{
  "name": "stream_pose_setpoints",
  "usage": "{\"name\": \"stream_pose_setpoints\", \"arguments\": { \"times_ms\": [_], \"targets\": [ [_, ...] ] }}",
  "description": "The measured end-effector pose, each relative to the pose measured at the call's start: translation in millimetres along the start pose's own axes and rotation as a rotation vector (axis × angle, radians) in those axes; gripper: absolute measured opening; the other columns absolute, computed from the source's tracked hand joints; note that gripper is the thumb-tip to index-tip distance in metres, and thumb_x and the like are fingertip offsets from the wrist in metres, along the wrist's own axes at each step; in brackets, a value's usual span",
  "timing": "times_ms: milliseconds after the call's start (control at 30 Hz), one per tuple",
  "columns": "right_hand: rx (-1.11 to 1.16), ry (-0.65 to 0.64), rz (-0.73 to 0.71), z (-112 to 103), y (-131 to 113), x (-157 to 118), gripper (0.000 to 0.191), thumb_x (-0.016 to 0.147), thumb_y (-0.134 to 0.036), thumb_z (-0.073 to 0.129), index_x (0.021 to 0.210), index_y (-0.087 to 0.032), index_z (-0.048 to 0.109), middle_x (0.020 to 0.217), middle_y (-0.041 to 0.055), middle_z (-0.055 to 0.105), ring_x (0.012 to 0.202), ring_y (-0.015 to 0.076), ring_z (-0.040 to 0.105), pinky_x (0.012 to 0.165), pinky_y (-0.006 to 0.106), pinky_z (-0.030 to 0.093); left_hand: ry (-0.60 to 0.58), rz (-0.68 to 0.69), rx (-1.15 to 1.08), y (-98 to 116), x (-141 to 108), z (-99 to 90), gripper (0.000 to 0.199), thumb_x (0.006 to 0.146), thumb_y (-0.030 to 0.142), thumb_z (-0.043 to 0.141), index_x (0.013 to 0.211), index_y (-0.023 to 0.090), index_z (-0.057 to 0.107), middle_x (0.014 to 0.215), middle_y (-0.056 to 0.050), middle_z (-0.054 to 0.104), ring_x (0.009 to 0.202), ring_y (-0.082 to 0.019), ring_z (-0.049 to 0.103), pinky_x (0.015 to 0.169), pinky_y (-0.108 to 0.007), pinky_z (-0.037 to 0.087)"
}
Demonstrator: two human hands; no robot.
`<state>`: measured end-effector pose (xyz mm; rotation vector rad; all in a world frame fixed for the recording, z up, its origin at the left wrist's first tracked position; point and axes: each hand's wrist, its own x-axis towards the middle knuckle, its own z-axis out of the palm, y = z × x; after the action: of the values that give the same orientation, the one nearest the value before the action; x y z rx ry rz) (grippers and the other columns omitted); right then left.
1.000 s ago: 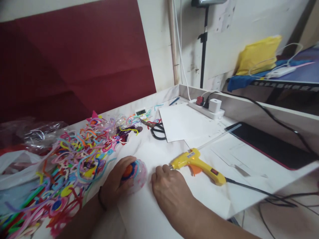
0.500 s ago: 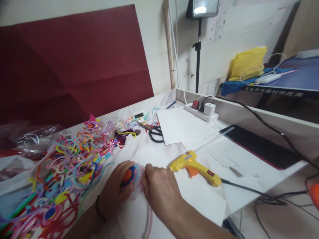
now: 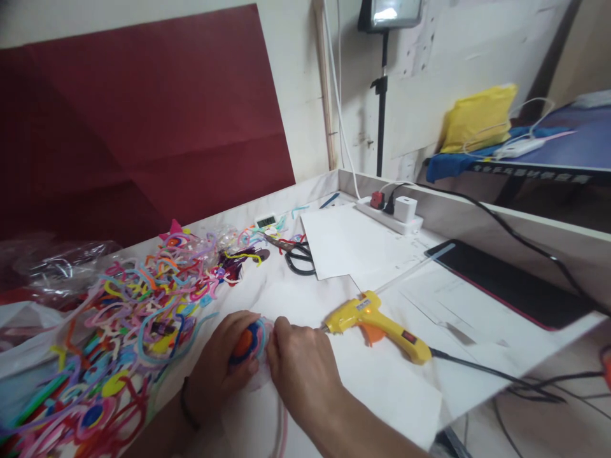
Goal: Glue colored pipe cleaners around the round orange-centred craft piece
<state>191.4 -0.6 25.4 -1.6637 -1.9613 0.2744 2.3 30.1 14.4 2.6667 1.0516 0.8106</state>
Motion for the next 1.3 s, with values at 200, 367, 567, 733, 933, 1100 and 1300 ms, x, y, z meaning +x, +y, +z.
{"name": "stream_pose_setpoints", "arguments": {
  "times_ms": [200,367,567,733,933,1100,1300],
  "targets": [
    [-0.009,0.000,-0.006,1,-3,0,0.018,0.092,-0.021,0.054,0.075,-0.020,0.061,0.061,0.0036,0.071,0.055,0.0221,0.068,0.049,0.030,0.026,-0.033,-0.006,-0.026,0,0,-3.0,0.043,0.096,0.038,0.046,0.137,0.025,0.042,0.130,-0.011,0.049,0.120,-0.029,0.050,0.101,-0.046,0.044],
    [-0.022,0.005,-0.018,1,-4,1,0.018,0.093,-0.022,0.053,0.076,-0.020,0.061,0.061,0.0032,0.071,0.054,0.0212,0.068,0.048,0.030,0.024,-0.036,-0.034,-0.029,-1,1,-3.1,0.039,0.099,0.039,0.042,0.136,0.027,0.047,0.129,-0.011,0.050,0.118,-0.029,0.051,0.100,-0.047,0.045],
    [-0.039,0.013,-0.060,1,-6,0,0.019,0.092,-0.019,0.051,0.077,-0.019,0.061,0.061,0.0030,0.071,0.053,0.0205,0.068,0.048,0.030,0.023,-0.039,-0.048,-0.034,-1,2,-4.1,0.040,0.099,0.041,0.044,0.136,0.028,0.050,0.127,-0.010,0.053,0.116,-0.028,0.053,0.099,-0.046,0.047],
    [-0.060,0.018,-0.100,2,-6,-2,0.018,0.090,-0.016,0.051,0.074,-0.019,0.060,0.060,0.0036,0.070,0.050,0.0202,0.067,0.046,0.030,0.021,-0.060,-0.040,-0.041,-2,4,-5.5,0.040,0.099,0.042,0.043,0.135,0.028,0.053,0.126,-0.010,0.054,0.115,-0.028,0.055,0.098,-0.045,0.048],
    [-0.040,0.007,-0.133,2,-4,-5,0.015,0.088,-0.012,0.052,0.076,-0.019,0.059,0.063,0.0026,0.070,0.053,0.0206,0.067,0.047,0.030,0.024,-0.075,-0.038,-0.042,0,6,-8.0,0.039,0.099,0.044,0.041,0.130,0.026,0.057,0.123,-0.011,0.055,0.113,-0.028,0.056,0.097,-0.046,0.048],
    [-0.021,0.011,-0.150,3,-4,-8,0.015,0.086,-0.008,0.052,0.079,-0.019,0.059,0.066,0.0017,0.070,0.055,0.0203,0.067,0.048,0.030,0.027,-0.095,-0.038,-0.038,1,7,-8.7,0.040,0.099,0.045,0.039,0.130,0.026,0.056,0.124,-0.011,0.054,0.113,-0.028,0.055,0.097,-0.046,0.047],
    [0.000,0.019,-0.172,4,-6,-12,0.015,0.088,-0.009,0.049,0.082,-0.020,0.057,0.069,0.0013,0.069,0.058,0.0197,0.067,0.051,0.029,0.034,-0.093,-0.035,-0.033,3,9,-8.8,0.041,0.099,0.047,0.036,0.127,0.025,0.057,0.121,-0.011,0.055,0.110,-0.029,0.056,0.095,-0.047,0.048]
  ]
}}
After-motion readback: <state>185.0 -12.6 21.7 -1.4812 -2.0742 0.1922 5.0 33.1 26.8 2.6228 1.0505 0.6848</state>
